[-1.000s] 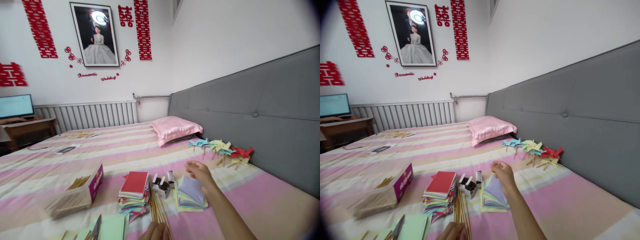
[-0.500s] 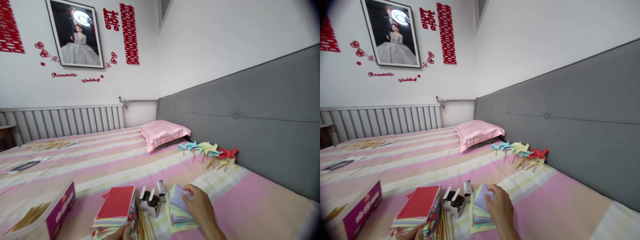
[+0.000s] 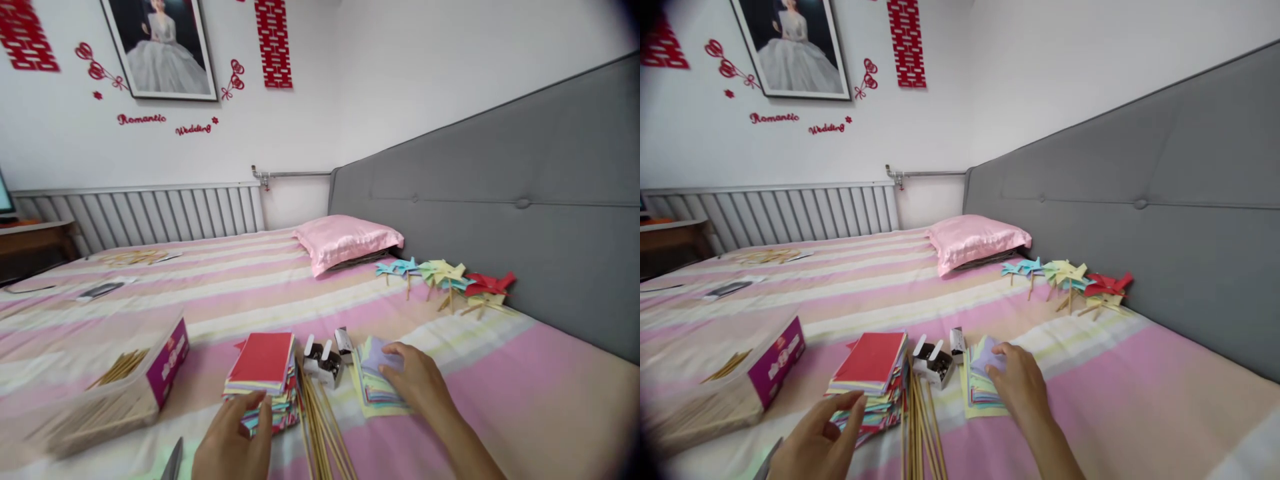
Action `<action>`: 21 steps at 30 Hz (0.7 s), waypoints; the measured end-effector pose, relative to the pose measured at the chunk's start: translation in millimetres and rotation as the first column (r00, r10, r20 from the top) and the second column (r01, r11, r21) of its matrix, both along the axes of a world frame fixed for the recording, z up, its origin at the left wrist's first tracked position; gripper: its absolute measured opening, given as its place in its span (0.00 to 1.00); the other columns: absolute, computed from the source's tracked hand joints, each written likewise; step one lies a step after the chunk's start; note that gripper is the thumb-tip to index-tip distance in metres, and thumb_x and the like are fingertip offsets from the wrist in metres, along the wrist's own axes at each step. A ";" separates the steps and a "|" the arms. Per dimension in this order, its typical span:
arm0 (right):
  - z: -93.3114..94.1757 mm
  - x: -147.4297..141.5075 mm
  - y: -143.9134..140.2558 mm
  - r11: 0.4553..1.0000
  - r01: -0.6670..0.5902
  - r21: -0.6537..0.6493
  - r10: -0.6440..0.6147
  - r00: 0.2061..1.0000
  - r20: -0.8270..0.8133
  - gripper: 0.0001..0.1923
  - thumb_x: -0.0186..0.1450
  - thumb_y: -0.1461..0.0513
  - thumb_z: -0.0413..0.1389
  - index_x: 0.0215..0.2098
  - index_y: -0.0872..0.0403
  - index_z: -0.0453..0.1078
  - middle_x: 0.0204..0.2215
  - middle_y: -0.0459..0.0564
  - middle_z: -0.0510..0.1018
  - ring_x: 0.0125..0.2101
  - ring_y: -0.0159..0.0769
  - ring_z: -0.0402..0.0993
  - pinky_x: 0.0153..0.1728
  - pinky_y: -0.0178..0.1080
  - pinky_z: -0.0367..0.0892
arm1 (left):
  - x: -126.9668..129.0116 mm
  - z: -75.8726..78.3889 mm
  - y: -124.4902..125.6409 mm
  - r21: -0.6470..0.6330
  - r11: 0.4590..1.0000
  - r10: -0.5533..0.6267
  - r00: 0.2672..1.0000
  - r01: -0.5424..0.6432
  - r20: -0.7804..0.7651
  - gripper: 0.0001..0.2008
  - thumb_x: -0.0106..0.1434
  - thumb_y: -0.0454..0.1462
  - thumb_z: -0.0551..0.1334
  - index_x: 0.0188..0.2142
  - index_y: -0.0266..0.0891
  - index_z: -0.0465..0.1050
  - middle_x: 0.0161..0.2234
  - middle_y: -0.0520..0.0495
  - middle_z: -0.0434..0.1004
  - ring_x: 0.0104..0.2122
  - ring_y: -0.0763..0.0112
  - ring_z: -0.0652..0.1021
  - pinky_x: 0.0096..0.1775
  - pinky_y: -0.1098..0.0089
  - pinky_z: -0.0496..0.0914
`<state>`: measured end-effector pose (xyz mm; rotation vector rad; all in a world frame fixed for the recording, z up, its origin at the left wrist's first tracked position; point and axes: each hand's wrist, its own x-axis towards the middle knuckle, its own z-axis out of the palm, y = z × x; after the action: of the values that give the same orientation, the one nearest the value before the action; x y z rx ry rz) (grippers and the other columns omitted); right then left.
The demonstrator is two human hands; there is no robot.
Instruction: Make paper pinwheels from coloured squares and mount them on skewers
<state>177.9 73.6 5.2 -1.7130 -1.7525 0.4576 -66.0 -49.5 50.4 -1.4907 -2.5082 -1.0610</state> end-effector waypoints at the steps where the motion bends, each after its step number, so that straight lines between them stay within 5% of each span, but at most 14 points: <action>1: -1.9 -0.2 -0.3 1.000 -0.012 -0.003 0.012 1.000 0.011 0.15 0.51 0.60 0.54 0.38 0.54 0.71 0.41 0.54 0.76 0.43 0.45 0.69 0.43 0.41 0.63 | 2.0 0.1 0.0 -0.045 0.999 -0.003 1.000 0.003 0.006 0.12 0.55 0.46 0.55 0.30 0.45 0.73 0.28 0.50 0.78 0.22 0.67 0.75 0.27 0.67 0.67; 6: -9.5 -0.4 -0.8 0.998 -0.057 -0.017 0.058 0.997 0.043 0.19 0.49 0.59 0.57 0.40 0.53 0.71 0.41 0.53 0.76 0.41 0.45 0.71 0.41 0.40 0.64 | 6.5 -5.8 1.2 -0.194 0.981 -0.013 1.000 0.007 -0.026 0.13 0.57 0.45 0.53 0.33 0.47 0.73 0.38 0.49 0.77 0.31 0.60 0.77 0.31 0.62 0.68; 12: -5.3 -1.6 -1.4 0.999 -0.033 0.005 0.032 0.999 0.035 0.18 0.50 0.58 0.56 0.39 0.52 0.71 0.39 0.54 0.77 0.40 0.45 0.72 0.40 0.40 0.64 | -5.0 -26.5 11.1 0.162 0.984 -0.022 0.955 0.073 -0.296 0.14 0.58 0.40 0.54 0.38 0.36 0.74 0.38 0.39 0.76 0.40 0.56 0.74 0.43 0.57 0.68; 21: 10.2 -12.9 -7.8 0.998 -0.014 0.063 0.017 0.999 -0.050 0.13 0.53 0.58 0.53 0.35 0.50 0.72 0.39 0.48 0.78 0.41 0.43 0.72 0.42 0.39 0.65 | -1.0 -51.1 28.0 0.111 0.969 -0.182 0.939 0.223 -0.292 0.20 0.62 0.36 0.48 0.51 0.33 0.65 0.54 0.37 0.66 0.56 0.58 0.62 0.53 0.54 0.61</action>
<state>165.0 65.8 15.4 -1.6319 -1.7278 0.4441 -67.0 -21.5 -0.6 -1.7465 -2.0807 -0.9504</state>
